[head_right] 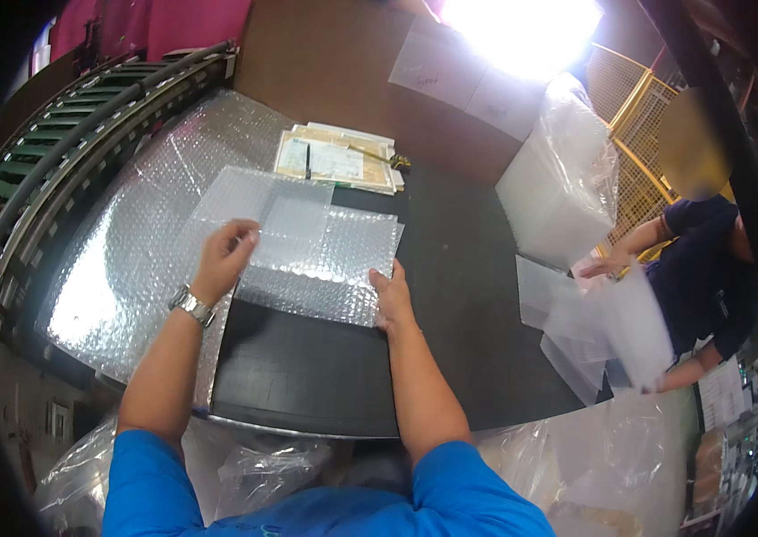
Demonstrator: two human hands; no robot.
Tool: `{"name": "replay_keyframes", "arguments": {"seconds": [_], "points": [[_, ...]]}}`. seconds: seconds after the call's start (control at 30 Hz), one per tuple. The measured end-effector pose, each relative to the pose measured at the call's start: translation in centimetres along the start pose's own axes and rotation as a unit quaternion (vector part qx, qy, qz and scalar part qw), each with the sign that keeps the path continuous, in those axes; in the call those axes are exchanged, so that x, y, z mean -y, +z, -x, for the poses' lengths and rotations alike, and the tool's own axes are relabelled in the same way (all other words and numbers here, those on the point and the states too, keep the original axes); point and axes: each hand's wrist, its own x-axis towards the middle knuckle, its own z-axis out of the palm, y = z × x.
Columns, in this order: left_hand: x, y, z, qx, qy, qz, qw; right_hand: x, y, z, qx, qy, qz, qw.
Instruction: The person stacks sheets of bubble wrap on a table. They pick up sheets, align them, and place them in a pile, repeating the process throughout the video.
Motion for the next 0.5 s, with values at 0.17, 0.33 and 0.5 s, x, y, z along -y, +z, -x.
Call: {"name": "replay_keyframes", "arguments": {"seconds": [0.17,0.33,0.5], "points": [[2.5,0.6,0.1,-0.102,-0.038,-0.535,0.838,1.6,1.9,1.7,-0.015,0.007,0.007,1.0],[1.3,3.8,1.4,0.203,0.024,-0.44,0.875,1.5,2.7,1.7,-0.01,-0.031,0.054,0.998],[2.0,3.7,1.0,0.198,0.057,-0.334,0.92,1.2,2.1,1.2,0.009,-0.028,0.056,0.998]]}}
